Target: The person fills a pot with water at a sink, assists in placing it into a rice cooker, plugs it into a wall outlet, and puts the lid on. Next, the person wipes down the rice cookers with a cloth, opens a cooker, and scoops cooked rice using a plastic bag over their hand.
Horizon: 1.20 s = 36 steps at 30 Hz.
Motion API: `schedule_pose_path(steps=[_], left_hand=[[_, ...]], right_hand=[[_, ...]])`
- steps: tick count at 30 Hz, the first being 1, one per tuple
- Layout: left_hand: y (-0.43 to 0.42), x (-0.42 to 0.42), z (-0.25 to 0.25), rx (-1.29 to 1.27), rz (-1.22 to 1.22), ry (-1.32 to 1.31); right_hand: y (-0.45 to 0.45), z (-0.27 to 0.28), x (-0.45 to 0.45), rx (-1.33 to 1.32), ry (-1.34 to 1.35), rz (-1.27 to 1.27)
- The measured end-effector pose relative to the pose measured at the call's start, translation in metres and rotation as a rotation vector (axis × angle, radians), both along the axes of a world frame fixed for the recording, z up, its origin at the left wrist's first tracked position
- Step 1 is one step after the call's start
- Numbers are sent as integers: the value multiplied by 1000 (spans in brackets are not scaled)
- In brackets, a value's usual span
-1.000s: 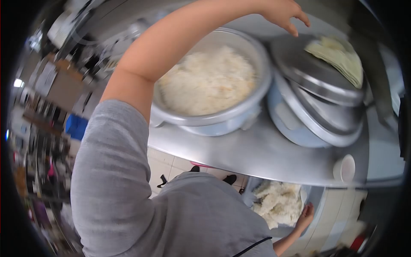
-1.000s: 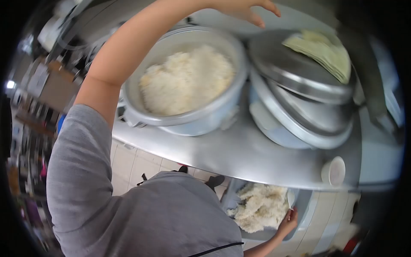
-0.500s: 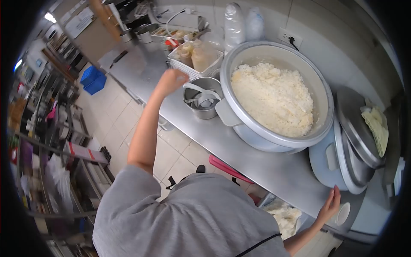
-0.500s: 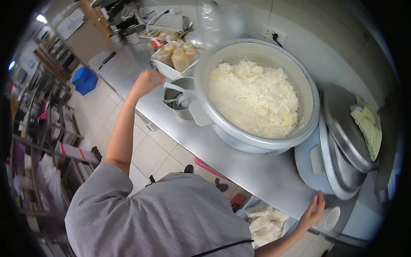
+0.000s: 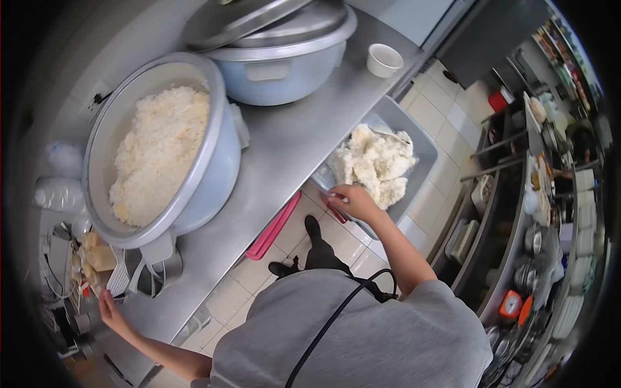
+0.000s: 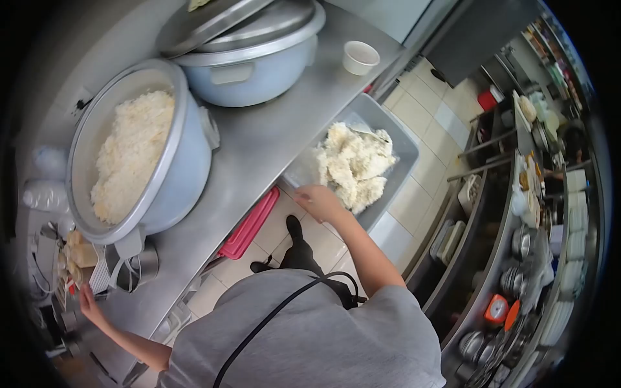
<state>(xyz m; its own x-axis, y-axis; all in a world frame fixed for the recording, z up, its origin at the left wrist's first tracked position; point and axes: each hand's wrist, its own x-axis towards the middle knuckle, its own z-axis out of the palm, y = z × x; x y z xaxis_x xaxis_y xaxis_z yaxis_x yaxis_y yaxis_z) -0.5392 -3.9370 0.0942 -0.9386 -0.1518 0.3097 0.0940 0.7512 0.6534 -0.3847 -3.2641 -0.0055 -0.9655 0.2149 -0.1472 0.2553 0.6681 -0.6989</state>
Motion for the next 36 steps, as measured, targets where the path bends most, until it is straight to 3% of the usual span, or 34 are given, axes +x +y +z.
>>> schedule_pose_path(steps=[2,5,7,11,13,15,16,19,21,22,23,25,29,33,36], left_hand=[[6,-9,15,189,43,96],[61,-8,48,134,61,176],[97,-5,61,93,110,202],[150,10,83,22,15,249],[186,14,86,149,-18,322],[216,23,97,45,17,312],[223,28,95,120,22,327],[272,60,120,-12,129,364],[269,85,128,-77,217,356],[259,98,127,-88,243,384],[257,113,131,-76,299,381],[248,138,133,-15,424,394],[218,189,124,-6,585,391],[177,245,108,17,682,420],[140,297,105,48,759,443]], right_hand=[[38,-43,32,9,-47,-121],[100,-78,73,-5,-209,-342],[141,-105,87,159,-141,-371],[190,-107,73,149,-3,-451],[204,-103,53,164,34,-471],[217,-91,25,110,8,-435],[225,-91,11,146,98,-363],[242,-71,-40,85,170,-228],[240,-48,-72,232,323,-159],[222,-17,-85,196,262,-188],[218,-17,-97,6,374,-155],[192,11,-112,22,321,-82],[147,3,-137,-178,250,181],[50,79,-147,-256,108,494],[-19,152,-152,-189,312,678]])
